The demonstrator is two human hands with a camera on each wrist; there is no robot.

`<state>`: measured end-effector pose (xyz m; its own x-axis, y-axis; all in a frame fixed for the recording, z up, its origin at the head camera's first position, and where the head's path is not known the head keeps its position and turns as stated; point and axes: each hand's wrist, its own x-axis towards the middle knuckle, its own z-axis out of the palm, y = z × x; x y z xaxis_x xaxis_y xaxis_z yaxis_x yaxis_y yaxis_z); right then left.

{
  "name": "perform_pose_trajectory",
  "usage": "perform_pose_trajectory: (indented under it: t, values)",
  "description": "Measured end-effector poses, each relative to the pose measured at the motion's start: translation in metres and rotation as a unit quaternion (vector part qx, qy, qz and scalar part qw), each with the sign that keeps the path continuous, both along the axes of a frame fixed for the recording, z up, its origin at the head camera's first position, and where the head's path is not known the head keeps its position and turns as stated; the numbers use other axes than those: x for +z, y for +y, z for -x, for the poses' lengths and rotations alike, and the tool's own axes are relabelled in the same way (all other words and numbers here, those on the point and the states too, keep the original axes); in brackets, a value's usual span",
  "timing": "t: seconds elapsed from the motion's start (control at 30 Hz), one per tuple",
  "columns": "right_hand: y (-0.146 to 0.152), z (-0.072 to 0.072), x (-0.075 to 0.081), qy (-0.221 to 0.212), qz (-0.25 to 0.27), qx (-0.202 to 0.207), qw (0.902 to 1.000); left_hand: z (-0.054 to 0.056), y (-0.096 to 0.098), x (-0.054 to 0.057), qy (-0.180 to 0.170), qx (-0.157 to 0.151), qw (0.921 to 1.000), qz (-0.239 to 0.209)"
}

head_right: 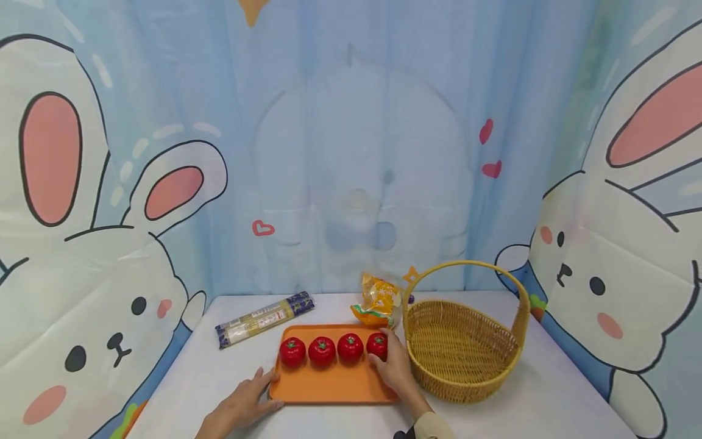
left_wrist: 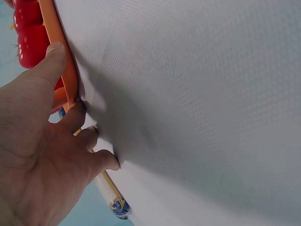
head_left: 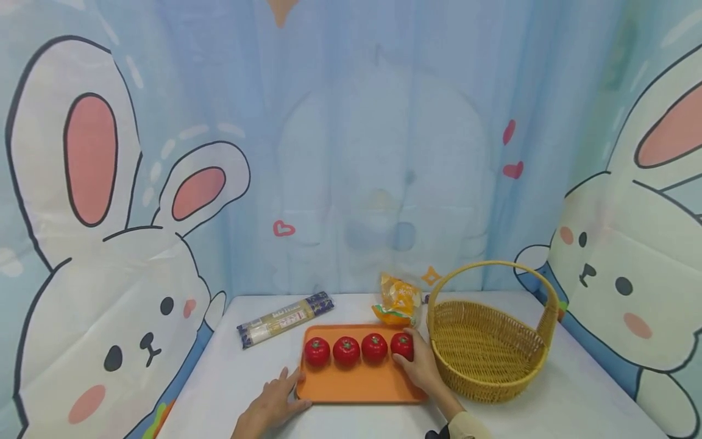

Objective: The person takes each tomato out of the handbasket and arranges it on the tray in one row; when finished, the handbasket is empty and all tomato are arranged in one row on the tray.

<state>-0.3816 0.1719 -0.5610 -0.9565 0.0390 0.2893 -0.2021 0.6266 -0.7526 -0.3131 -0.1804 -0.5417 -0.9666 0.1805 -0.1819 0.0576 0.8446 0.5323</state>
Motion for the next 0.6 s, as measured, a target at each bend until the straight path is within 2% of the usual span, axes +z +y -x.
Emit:
perform_pose_trajectory:
  t: [0.43, 0.6]
  values:
    - [0.0025, 0.0015, -0.005, -0.024, 0.014, -0.021, 0.9994, 0.0033, 0.002, -0.0049, -0.004, 0.002, 1.0, 0.006]
    - [0.0023, -0.0041, -0.0047, -0.009, 0.014, -0.015, 0.9997, 0.0043, 0.0029, -0.0061, -0.014, 0.008, 0.9999, 0.005]
